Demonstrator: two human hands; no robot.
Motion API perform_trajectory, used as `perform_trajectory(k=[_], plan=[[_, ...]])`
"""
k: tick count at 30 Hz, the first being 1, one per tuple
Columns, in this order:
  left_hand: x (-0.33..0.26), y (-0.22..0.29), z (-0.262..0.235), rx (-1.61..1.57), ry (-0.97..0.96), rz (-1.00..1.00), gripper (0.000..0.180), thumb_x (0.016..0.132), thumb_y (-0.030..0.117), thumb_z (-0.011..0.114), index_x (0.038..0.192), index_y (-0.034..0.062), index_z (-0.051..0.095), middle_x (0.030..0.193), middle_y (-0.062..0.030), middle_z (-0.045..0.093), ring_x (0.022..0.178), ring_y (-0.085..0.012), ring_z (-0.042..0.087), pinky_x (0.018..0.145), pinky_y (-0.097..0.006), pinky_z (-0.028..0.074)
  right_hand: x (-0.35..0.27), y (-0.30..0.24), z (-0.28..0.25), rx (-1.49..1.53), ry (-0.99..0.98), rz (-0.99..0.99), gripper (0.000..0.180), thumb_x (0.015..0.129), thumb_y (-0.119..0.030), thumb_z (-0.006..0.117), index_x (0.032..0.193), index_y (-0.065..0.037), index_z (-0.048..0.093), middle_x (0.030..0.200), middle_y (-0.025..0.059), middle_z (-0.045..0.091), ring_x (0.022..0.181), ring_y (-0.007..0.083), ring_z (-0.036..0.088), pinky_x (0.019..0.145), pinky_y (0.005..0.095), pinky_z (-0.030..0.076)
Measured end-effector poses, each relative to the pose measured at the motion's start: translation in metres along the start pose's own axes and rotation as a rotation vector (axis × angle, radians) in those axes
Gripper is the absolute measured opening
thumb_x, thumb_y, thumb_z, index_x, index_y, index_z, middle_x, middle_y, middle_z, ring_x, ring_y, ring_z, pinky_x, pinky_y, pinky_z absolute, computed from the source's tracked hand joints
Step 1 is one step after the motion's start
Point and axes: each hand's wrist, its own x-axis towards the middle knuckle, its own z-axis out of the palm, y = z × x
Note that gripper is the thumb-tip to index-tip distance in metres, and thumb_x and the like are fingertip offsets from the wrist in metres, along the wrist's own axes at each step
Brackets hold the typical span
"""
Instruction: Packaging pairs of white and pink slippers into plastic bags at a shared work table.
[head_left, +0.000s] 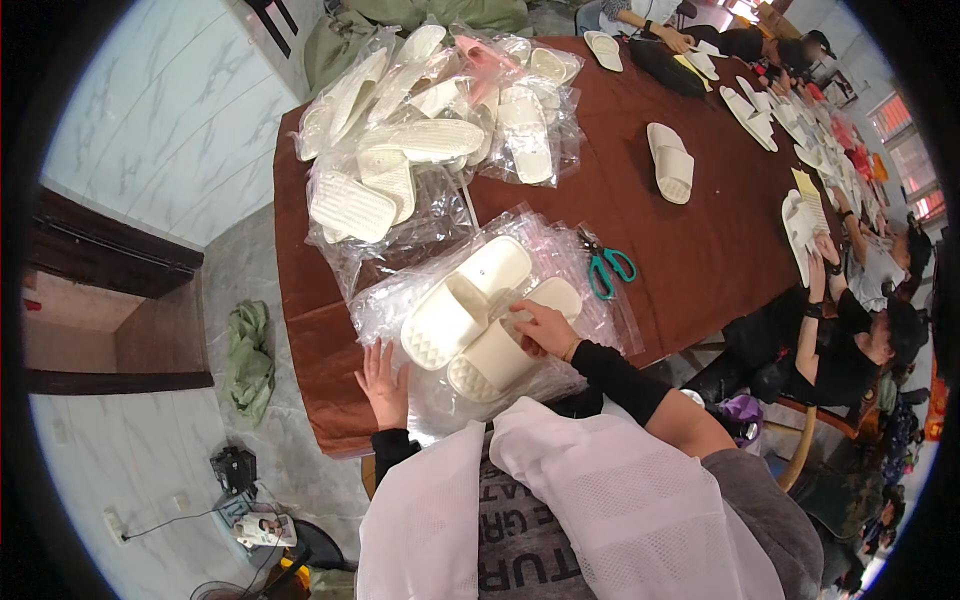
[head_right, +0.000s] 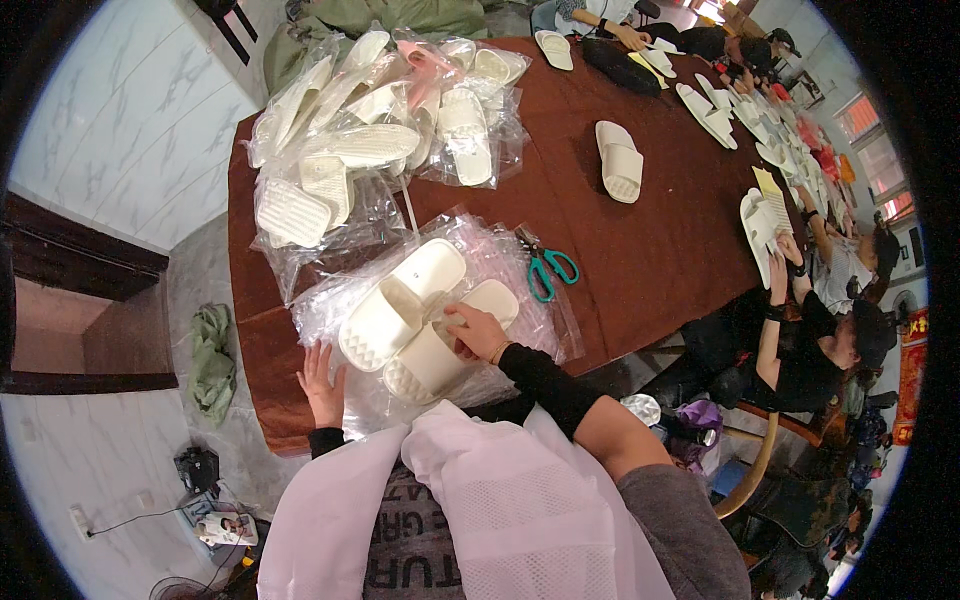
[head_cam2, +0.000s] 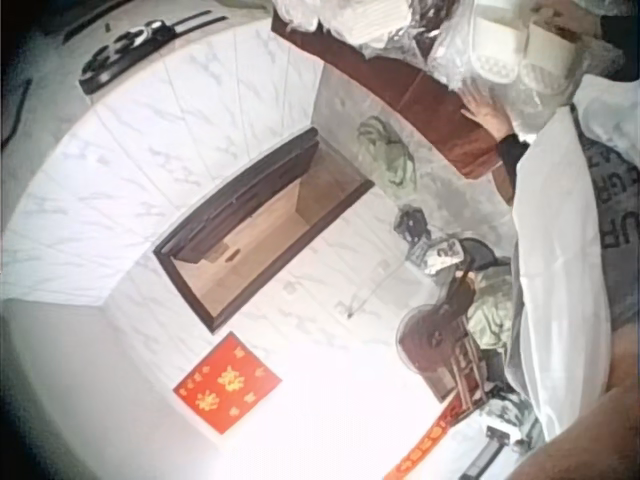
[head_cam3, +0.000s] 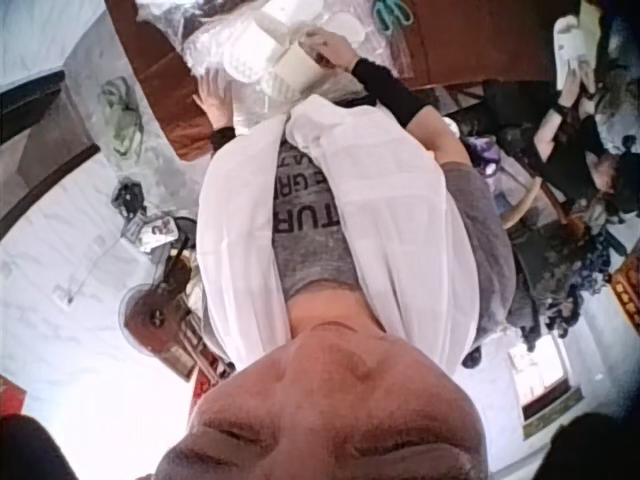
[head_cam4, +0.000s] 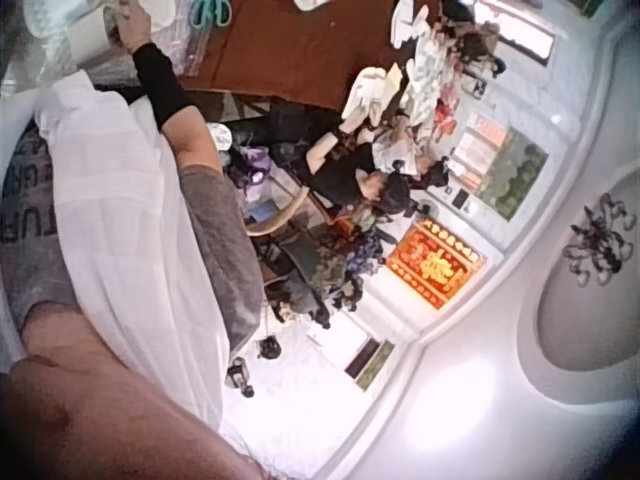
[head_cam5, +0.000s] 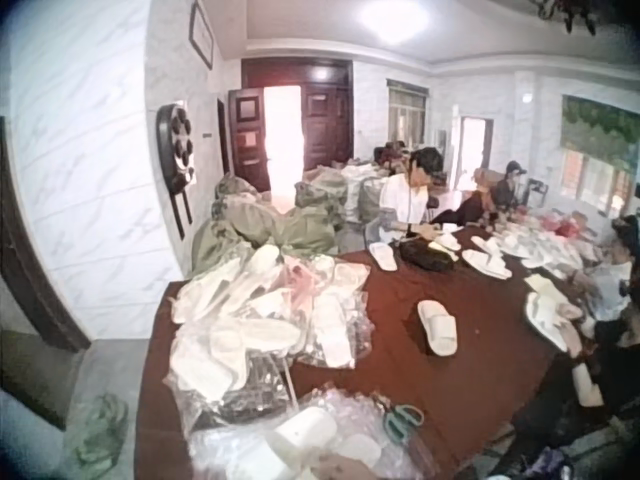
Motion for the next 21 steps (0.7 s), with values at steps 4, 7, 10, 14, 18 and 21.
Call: perform_trajectory(k=[4, 7, 10, 14, 18, 21], plan=[[0.018, 0.064, -0.029, -0.126, 0.287, 0.150, 0.021, 0.084, -0.001, 0.062, 0.105, 0.0030, 0.065, 0.116, -0.0134, 0.061, 0.111, -0.0310, 0.056, 0.095, -0.041, 0.044, 0.015, 0.012, -0.009, -0.059, -0.062, -0.105, 0.018, 0.091, -0.013, 0.059, 0.109, -0.008, 0.063, 0.060, 0.0047, 0.061, 0.049, 0.0106, 0.057, 0.046, 0.0248, 0.046], [0.035, 0.106, -0.031, -0.297, 0.078, 0.311, 0.021, 0.084, -0.001, 0.060, 0.103, 0.0052, 0.064, 0.112, -0.0113, 0.062, 0.105, -0.0296, 0.058, 0.093, -0.040, 0.043, 0.018, 0.006, -0.022, 0.119, 0.041, -0.191, 0.013, 0.089, -0.015, 0.061, 0.100, -0.008, 0.066, 0.066, 0.0056, 0.063, 0.053, 0.0120, 0.059, 0.047, 0.0264, 0.046], [0.048, 0.140, -0.025, -0.249, 0.065, 0.348, 0.017, 0.084, 0.000, 0.060, 0.100, 0.0040, 0.064, 0.106, -0.0103, 0.063, 0.096, -0.0293, 0.059, 0.086, -0.042, 0.045, 0.033, 0.024, -0.083, -0.259, 0.570, -0.464, 0.019, 0.086, -0.013, 0.063, 0.104, -0.008, 0.064, 0.082, 0.0113, 0.065, 0.073, 0.0255, 0.063, 0.068, 0.0345, 0.052], [0.044, 0.137, -0.018, -0.308, 0.047, 0.253, 0.016, 0.084, -0.001, 0.059, 0.099, 0.0034, 0.063, 0.103, -0.0114, 0.063, 0.094, -0.0302, 0.059, 0.082, -0.040, 0.047, 0.030, 0.046, -0.141, -0.822, 0.710, -0.450, 0.039, 0.082, -0.008, 0.063, 0.121, -0.005, 0.056, 0.117, 0.0197, 0.054, 0.108, 0.0361, 0.051, 0.093, 0.0424, 0.044], [0.053, 0.149, -0.014, -0.269, 0.069, 0.370, 0.016, 0.082, -0.003, 0.058, 0.096, 0.0023, 0.062, 0.100, -0.0138, 0.061, 0.091, -0.0328, 0.059, 0.078, -0.041, 0.049, 0.030, 0.054, -0.141, -0.948, 0.646, -0.415, 0.051, 0.082, -0.006, 0.065, 0.130, -0.003, 0.050, 0.124, 0.0211, 0.048, 0.114, 0.0391, 0.046, 0.095, 0.0445, 0.042], [0.042, 0.137, -0.022, -0.325, 0.042, 0.216, 0.014, 0.082, -0.006, 0.056, 0.093, 0.0005, 0.061, 0.095, -0.0165, 0.060, 0.086, -0.0349, 0.061, 0.075, -0.042, 0.050, 0.016, 0.051, -0.141, -0.918, 0.644, -0.381, 0.051, 0.082, -0.007, 0.065, 0.131, -0.004, 0.049, 0.120, 0.0211, 0.049, 0.110, 0.0391, 0.048, 0.094, 0.0440, 0.043]])
